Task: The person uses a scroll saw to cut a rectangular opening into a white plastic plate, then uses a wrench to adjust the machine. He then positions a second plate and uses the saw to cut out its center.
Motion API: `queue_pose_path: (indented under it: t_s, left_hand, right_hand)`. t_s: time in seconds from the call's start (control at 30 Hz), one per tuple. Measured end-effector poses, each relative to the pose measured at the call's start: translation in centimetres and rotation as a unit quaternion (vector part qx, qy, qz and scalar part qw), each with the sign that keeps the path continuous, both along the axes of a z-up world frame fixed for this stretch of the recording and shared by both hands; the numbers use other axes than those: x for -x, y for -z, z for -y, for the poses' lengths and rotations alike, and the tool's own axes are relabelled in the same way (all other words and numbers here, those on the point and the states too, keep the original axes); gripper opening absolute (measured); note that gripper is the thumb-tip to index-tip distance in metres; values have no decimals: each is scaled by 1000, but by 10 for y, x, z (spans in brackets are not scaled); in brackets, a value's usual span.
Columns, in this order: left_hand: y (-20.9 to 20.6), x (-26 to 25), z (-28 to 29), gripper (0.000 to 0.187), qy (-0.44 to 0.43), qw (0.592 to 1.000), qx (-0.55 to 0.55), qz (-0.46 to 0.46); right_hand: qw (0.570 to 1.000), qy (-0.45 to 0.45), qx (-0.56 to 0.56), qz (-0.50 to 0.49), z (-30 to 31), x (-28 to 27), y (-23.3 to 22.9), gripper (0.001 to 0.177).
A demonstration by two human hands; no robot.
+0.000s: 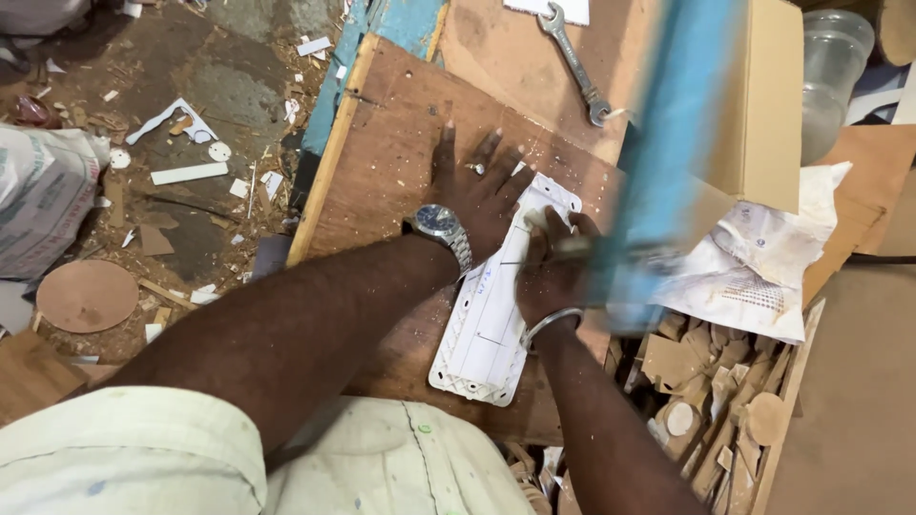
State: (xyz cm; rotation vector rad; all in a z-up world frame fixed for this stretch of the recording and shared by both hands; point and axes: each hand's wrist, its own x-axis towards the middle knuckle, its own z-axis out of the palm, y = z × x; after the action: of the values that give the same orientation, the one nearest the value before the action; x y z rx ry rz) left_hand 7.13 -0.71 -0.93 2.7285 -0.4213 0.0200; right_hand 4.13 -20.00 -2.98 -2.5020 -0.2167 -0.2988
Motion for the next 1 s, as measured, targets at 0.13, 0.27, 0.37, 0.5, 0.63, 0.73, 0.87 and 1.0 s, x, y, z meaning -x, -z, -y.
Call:
queue_pose_path:
  t_s: [0.13, 0.27, 0.37, 0.5, 0.63, 0.73, 0.87, 1.0]
  left_hand:
    - [-2, -1, -1, 56, -2, 1000, 5, 6]
    - [-1, -4, 0, 56, -2, 1000, 6, 0]
    - [0, -4, 1, 57, -3, 1000, 9, 0]
    - [-2, -7, 0, 57, -4, 1000, 6, 5]
    - [0, -9, 0, 55, -10, 1000, 22, 15]
    - [2, -12, 1, 54, -15, 999, 25, 15]
    - [5, -19, 6, 54, -23, 1000, 18, 1]
    - [-21, 2, -7, 55, -23, 999, 17, -45]
  right_hand:
    - [996, 0, -91, -21, -6, -1, -5, 44]
    - [974, -3, -220, -55, 1, -8, 3, 43]
    - [879, -8, -459, -128, 3, -9, 3, 44]
    - [949, 5, -307, -71, 2, -11, 5, 45]
    - [995, 25, 91, 34, 4, -11, 4, 37]
    - [990, 31, 132, 37, -3, -9, -8, 36]
    - [985, 22, 155, 65, -10, -8, -19, 31]
    - [995, 11, 82, 64, -13, -5, -18, 35]
